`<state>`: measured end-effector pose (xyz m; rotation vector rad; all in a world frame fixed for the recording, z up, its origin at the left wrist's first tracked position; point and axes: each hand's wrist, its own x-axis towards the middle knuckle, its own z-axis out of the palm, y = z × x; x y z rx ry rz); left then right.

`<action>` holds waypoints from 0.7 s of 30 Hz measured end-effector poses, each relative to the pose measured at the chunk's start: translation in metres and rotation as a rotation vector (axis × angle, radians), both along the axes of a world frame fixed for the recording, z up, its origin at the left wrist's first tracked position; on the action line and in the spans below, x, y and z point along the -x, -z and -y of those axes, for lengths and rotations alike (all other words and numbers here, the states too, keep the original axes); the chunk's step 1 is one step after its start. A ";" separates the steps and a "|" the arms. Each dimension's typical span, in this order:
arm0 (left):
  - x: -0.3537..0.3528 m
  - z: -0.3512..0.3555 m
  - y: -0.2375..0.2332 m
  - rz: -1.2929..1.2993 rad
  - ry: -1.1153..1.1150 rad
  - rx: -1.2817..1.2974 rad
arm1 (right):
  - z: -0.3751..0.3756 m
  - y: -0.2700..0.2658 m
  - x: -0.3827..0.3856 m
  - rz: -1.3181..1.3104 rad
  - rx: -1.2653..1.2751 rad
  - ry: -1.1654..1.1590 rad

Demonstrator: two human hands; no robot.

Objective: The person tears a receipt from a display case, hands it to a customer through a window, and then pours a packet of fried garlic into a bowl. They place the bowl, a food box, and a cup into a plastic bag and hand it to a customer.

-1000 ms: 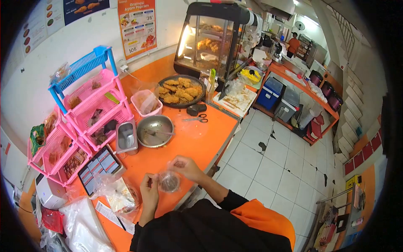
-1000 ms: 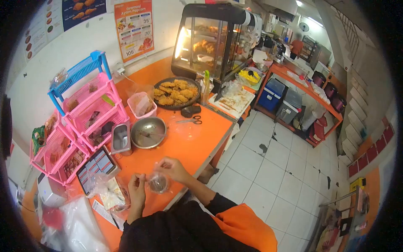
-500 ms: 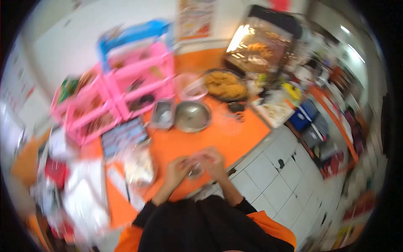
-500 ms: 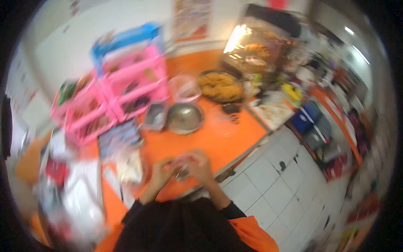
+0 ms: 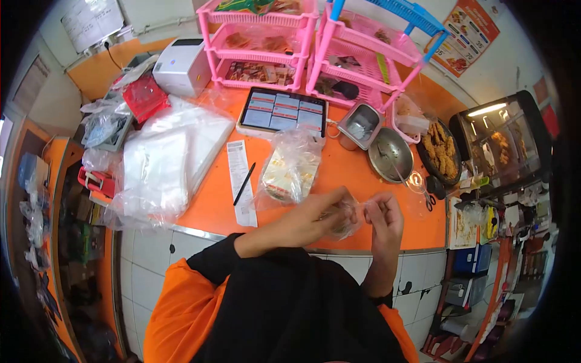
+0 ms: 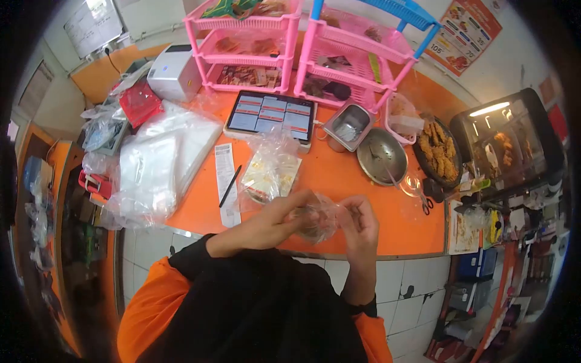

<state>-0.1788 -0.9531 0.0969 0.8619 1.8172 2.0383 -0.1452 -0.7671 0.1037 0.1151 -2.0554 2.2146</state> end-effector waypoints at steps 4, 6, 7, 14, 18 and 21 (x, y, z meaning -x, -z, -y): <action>-0.010 0.045 -0.010 0.312 0.018 -0.059 | 0.026 0.005 0.057 0.025 -0.026 -0.134; -0.017 0.072 -0.016 0.368 0.002 -0.231 | 0.046 0.018 0.094 0.037 -0.043 -0.073; -0.022 0.084 -0.019 0.393 -0.006 -0.316 | 0.052 0.025 0.108 0.102 -0.036 -0.110; -0.046 0.113 -0.030 0.193 -0.494 -0.204 | 0.092 0.000 0.088 -0.374 -0.202 -0.560; -0.048 0.118 -0.016 0.269 -0.642 -0.258 | 0.095 -0.019 0.085 -0.200 -0.152 -0.733; -0.038 0.113 -0.017 0.335 -0.714 -0.260 | 0.102 -0.024 0.082 -0.257 -0.232 -0.777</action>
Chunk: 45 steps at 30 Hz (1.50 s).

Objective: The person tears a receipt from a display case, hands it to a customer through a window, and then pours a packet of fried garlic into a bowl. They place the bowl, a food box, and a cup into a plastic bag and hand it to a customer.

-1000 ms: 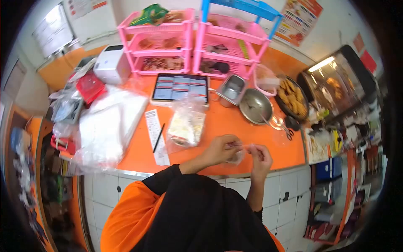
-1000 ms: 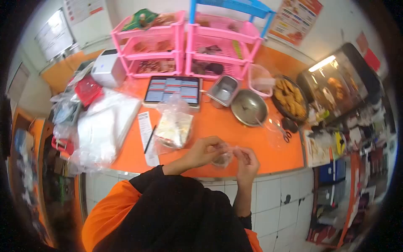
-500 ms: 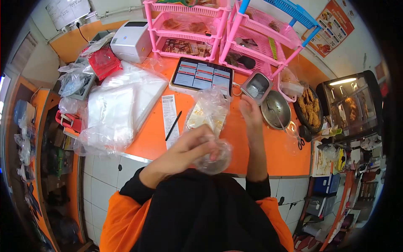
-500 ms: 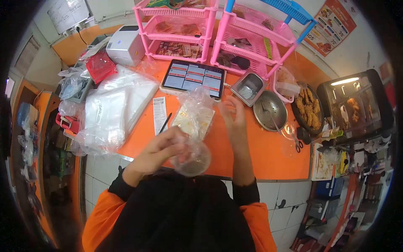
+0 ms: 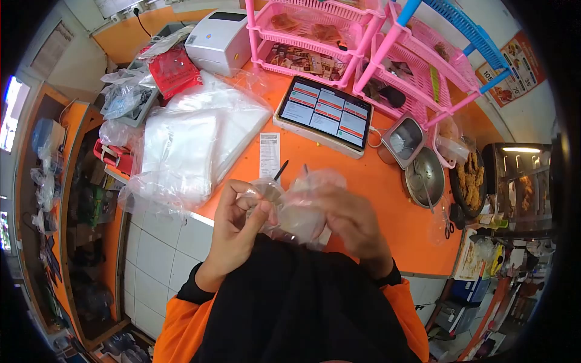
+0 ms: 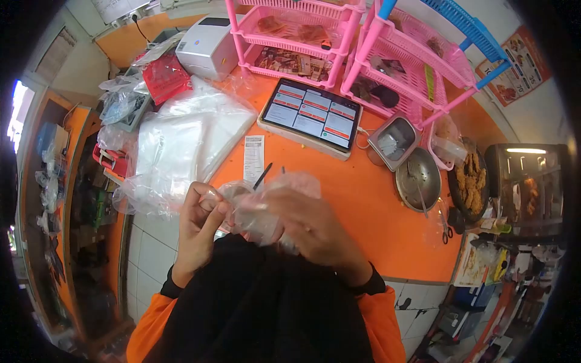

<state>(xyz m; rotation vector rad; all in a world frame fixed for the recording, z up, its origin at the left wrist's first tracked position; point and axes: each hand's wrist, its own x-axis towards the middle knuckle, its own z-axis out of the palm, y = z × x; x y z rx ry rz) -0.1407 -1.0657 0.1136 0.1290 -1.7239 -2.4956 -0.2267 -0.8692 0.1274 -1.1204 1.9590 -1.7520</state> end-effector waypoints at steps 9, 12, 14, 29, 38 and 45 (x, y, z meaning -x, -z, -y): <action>0.019 0.018 0.005 0.016 -0.231 0.173 | -0.020 -0.006 0.013 -0.054 0.104 0.174; 0.023 0.031 0.027 0.048 -0.263 0.277 | -0.044 -0.009 0.024 -0.146 0.053 0.178; 0.028 0.035 0.041 0.067 -0.261 0.316 | -0.044 -0.015 0.036 -0.288 -0.066 0.214; 0.025 0.073 0.056 -0.163 -0.360 1.042 | 0.148 0.146 0.050 -0.159 -0.922 0.547; 0.013 0.168 0.047 -0.314 -0.251 0.682 | 0.098 0.220 0.136 0.249 -0.957 0.406; -0.013 0.294 0.017 -0.359 -0.233 0.546 | 0.293 -0.012 0.024 -0.193 -0.020 0.518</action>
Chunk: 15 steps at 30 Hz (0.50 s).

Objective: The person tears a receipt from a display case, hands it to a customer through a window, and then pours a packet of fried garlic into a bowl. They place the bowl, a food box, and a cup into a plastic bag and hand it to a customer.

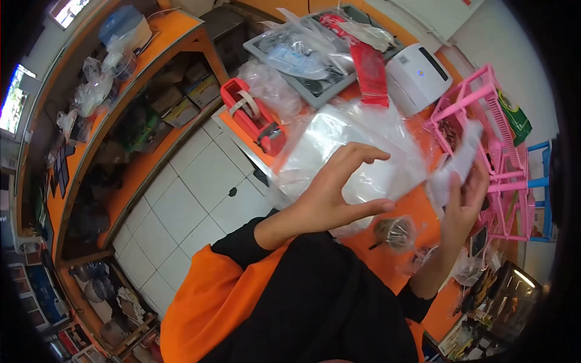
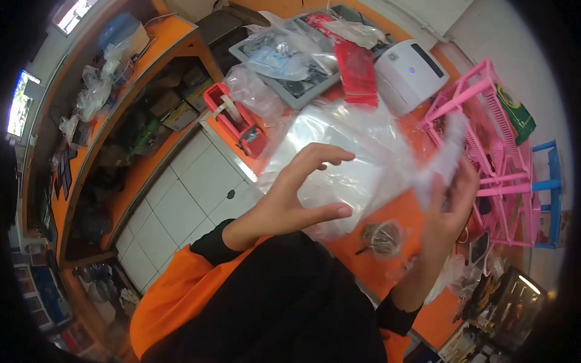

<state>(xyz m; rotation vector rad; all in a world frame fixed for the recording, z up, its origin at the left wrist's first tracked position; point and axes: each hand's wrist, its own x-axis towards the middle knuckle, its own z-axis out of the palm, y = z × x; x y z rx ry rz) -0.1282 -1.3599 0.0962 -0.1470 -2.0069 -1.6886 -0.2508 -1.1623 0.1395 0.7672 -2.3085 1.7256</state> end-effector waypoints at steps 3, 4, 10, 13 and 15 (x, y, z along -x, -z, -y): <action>-0.021 0.034 0.009 -0.015 -0.112 -0.097 | 0.100 -0.011 -0.056 -0.030 -0.197 -0.510; -0.031 0.040 0.012 0.067 -0.248 -0.402 | 0.127 -0.005 -0.064 -0.138 -0.261 -0.605; -0.105 0.141 0.041 -0.150 -0.853 -0.779 | 0.210 0.064 -0.039 0.296 -0.190 -0.636; -0.145 0.165 0.044 -0.092 -1.017 -0.680 | 0.231 0.142 -0.010 0.186 -0.551 -0.666; -0.164 0.167 0.050 0.013 -1.056 -0.660 | 0.241 0.138 -0.011 0.557 -0.523 -0.706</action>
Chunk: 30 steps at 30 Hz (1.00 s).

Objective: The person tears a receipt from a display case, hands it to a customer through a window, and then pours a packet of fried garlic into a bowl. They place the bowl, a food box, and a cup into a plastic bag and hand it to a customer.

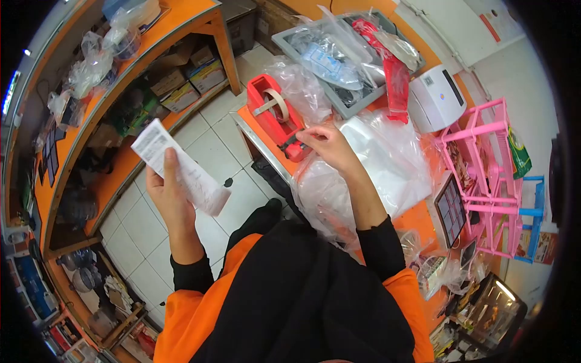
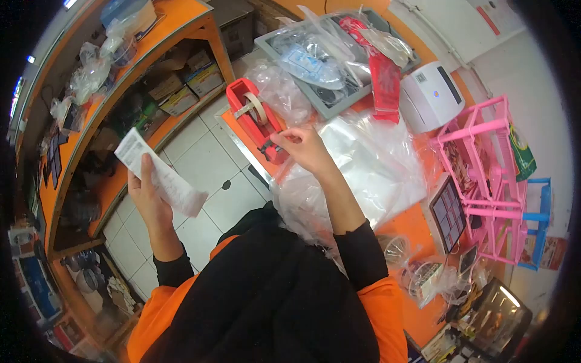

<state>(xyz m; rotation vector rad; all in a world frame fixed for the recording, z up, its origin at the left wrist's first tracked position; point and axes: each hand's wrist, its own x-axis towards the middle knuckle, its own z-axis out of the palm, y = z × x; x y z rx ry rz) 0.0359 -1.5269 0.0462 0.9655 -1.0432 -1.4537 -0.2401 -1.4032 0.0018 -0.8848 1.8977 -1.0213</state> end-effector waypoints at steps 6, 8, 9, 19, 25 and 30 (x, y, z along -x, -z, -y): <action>0.015 -0.020 0.030 0.161 0.160 -0.054 | -0.035 0.012 -0.007 0.287 0.504 0.116; 0.029 -0.030 0.034 0.146 0.240 -0.075 | -0.039 0.028 -0.010 -0.228 0.380 0.118; 0.035 -0.032 0.038 0.145 0.292 -0.096 | -0.041 0.035 -0.017 -0.480 0.308 0.129; 0.062 -0.050 0.056 0.266 0.625 0.019 | -0.049 0.019 -0.009 -0.364 0.425 0.469; 0.081 -0.062 0.070 0.353 0.982 0.046 | -0.010 -0.014 -0.003 -0.200 0.263 0.061; 0.097 -0.064 0.083 0.080 0.986 -0.264 | -0.016 -0.006 -0.006 0.009 0.377 0.147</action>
